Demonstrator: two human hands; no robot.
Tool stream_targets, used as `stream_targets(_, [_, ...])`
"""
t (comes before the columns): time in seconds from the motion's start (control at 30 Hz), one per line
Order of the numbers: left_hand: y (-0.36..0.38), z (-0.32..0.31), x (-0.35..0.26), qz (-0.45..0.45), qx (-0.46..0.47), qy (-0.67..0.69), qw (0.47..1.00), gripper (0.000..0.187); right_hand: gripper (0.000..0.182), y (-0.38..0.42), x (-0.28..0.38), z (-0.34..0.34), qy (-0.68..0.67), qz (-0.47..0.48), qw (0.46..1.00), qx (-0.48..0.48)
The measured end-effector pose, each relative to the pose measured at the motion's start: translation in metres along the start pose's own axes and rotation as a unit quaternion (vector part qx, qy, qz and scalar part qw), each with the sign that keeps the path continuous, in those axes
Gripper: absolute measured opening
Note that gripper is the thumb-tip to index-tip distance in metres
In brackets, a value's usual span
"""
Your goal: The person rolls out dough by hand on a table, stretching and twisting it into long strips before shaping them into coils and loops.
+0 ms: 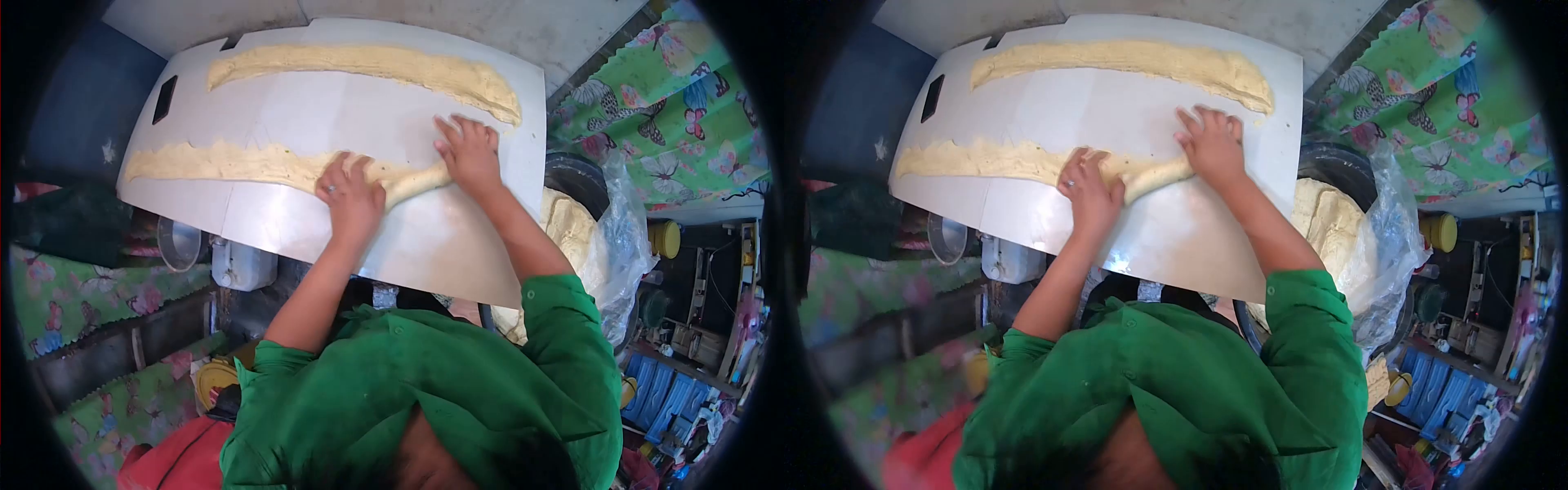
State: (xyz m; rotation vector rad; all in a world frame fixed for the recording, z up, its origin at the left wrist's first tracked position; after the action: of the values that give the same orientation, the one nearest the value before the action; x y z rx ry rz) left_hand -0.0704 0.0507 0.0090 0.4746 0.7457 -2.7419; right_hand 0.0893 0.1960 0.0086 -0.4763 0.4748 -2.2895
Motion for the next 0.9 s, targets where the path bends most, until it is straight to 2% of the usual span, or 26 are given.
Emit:
stream_targets(0.03, [-0.003, -0.001, 0.001, -0.051, 0.015, 0.039, 0.998, 0.021, 0.043, 0.006, 0.004, 0.002, 0.0, -0.001, 1.0, -0.003])
stream_targets(0.07, [0.0, 0.002, 0.001, -0.049, 0.016, 0.038, 0.998, 0.021, 0.044, 0.023, 0.013, 0.003, -0.107, 0.095, 0.985, 0.096])
stream_targets(0.1, [0.006, 0.005, -0.001, -0.085, 0.055, 0.031, 0.994, 0.02, 0.044, 0.034, 0.019, 0.004, -0.211, 0.189, 0.94, 0.192])
stream_targets(0.17, [0.016, 0.012, -0.002, -0.156, 0.136, 0.014, 0.978, 0.02, 0.043, 0.031, 0.008, 0.012, -0.167, 0.171, 0.945, 0.225])
stream_targets(0.23, [0.006, 0.014, 0.007, -0.136, 0.144, -0.036, 0.98, 0.02, 0.043, 0.021, 0.005, 0.003, -0.122, 0.154, 0.945, 0.262])
stream_targets(0.3, [-0.015, 0.017, 0.017, 0.006, 0.057, -0.059, 0.997, 0.02, 0.043, -0.008, 0.0, -0.016, 0.017, 0.061, 0.996, 0.058])
stream_targets(0.33, [-0.021, 0.015, 0.019, 0.01, 0.0, -0.071, 0.997, 0.023, 0.043, -0.015, 0.004, -0.019, 0.02, 0.06, 0.996, 0.059])
stream_targets(0.37, [-0.023, 0.013, 0.021, 0.006, -0.001, -0.071, 0.997, 0.023, 0.045, -0.024, 0.009, -0.02, 0.002, 0.046, 0.998, 0.044])
stream_targets(0.43, [-0.023, 0.002, 0.03, -0.027, 0.097, 0.103, 0.99, 0.023, 0.046, -0.027, 0.016, -0.014, -0.017, 0.033, 0.999, 0.026])
stream_targets(0.47, [-0.011, -0.005, 0.031, -0.129, 0.117, 0.045, 0.984, 0.026, 0.047, -0.009, 0.025, -0.008, -0.12, 0.125, 0.975, 0.14])
stream_targets(0.5, [-0.003, 0.0, 0.03, -0.126, 0.115, 0.044, 0.984, 0.026, 0.047, 0.002, 0.03, -0.005, -0.219, 0.213, 0.919, 0.25])
stream_targets(0.53, [0.004, 0.007, 0.028, -0.134, 0.121, 0.008, 0.984, 0.025, 0.047, 0.0, 0.027, -0.001, -0.221, 0.215, 0.917, 0.252])
stream_targets(0.57, [0.008, 0.015, 0.027, -0.14, 0.127, -0.027, 0.982, 0.024, 0.047, -0.002, 0.022, 0.004, -0.159, 0.189, 0.926, 0.287])
stream_targets(0.6, [0.0, 0.025, 0.027, -0.105, 0.186, -0.073, 0.974, 0.022, 0.047, -0.005, 0.019, 0.004, -0.093, 0.165, 0.929, 0.319])
stream_targets(0.63, [-0.005, 0.026, 0.033, -0.1, 0.188, -0.073, 0.974, 0.022, 0.047, -0.012, 0.019, -0.008, -0.094, 0.168, 0.927, 0.322])
stream_targets(0.67, [-0.013, 0.029, 0.041, -0.043, 0.105, -0.058, 0.992, 0.02, 0.047, -0.027, 0.013, -0.026, -0.022, 0.116, 0.977, 0.18])
stream_targets(0.7, [-0.02, 0.03, 0.047, 0.013, 0.017, -0.043, 0.999, 0.019, 0.048, -0.04, 0.01, -0.033, 0.053, 0.062, 0.996, 0.028])
stream_targets(0.77, [-0.021, 0.021, 0.05, 0.027, -0.004, -0.08, 0.996, 0.021, 0.05, -0.056, 0.023, -0.038, 0.012, 0.065, 0.998, 0.022])
stream_targets(0.83, [-0.023, 0.016, 0.053, -0.031, 0.037, 0.068, 0.997, 0.019, 0.052, -0.055, 0.036, -0.032, -0.032, 0.065, 0.997, 0.016])
stream_targets(0.87, [-0.011, 0.008, 0.056, -0.1, 0.099, 0.013, 0.99, 0.023, 0.052, -0.035, 0.051, -0.025, -0.108, 0.15, 0.972, 0.143])
stream_targets(0.9, [-0.004, 0.014, 0.055, -0.096, 0.1, 0.014, 0.99, 0.023, 0.053, -0.022, 0.061, -0.021, -0.18, 0.231, 0.918, 0.266])
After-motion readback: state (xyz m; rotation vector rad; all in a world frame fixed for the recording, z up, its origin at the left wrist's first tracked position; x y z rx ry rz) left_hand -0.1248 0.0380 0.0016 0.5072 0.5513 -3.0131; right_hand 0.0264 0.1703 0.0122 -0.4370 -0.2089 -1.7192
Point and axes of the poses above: each hand's wrist, its own y-axis away from the middle knuckle, its own z-axis out of the back of the hand, x = y × z, the point moved 2 cm from there along -y, towards the middle knuckle, and after that the axes turned 2 degrees about -y, right-handed, at the moved point
